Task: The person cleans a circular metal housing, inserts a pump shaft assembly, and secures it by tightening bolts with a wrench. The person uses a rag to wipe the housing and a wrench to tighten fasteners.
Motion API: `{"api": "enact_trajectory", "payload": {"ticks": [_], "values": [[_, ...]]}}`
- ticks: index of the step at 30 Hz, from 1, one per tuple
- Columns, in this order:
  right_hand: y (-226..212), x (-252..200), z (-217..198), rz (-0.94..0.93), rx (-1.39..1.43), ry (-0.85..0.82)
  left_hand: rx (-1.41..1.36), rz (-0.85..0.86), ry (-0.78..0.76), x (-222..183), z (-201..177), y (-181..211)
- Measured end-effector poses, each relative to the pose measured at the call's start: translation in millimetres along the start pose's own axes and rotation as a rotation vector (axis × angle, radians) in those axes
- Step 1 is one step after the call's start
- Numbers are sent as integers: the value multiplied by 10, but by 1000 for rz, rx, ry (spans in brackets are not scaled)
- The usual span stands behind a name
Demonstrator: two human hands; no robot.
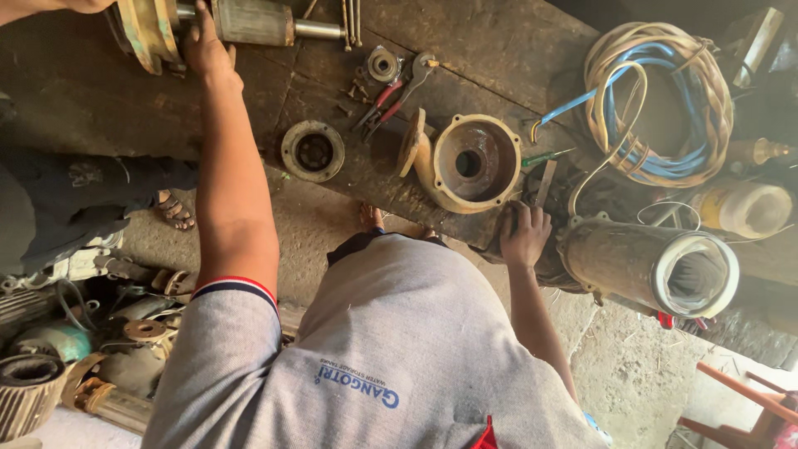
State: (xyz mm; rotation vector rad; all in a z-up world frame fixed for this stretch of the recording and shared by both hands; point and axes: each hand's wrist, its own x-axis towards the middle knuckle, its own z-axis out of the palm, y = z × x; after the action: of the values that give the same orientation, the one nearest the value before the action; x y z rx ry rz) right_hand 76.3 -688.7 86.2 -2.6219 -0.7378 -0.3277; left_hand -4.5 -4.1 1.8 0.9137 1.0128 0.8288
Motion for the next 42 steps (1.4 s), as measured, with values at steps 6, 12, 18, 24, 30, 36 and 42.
{"api": "enact_trajectory", "payload": {"ticks": [6, 12, 18, 24, 30, 36, 42], "values": [[29, -54, 27, 10, -9, -4, 38, 52, -18, -26, 21, -53], [13, -31, 46, -3, 0, 0, -107, 21, -119, -192, -63, -71], [5, 12, 26, 0, -3, -8, -276, 72, -239, -258, 12, -104], [25, 13, -4, -9, 12, -5, -275, 65, -226, -38, 142, -107], [39, 80, -17, 27, 158, -30, -529, -7, -438, 273, 226, 26], [90, 158, -36, 93, 178, -70, -440, -78, -180, 206, 313, 71], [10, 197, -63, 215, 245, -30, -437, -121, -57, -393, 298, 94]]}}
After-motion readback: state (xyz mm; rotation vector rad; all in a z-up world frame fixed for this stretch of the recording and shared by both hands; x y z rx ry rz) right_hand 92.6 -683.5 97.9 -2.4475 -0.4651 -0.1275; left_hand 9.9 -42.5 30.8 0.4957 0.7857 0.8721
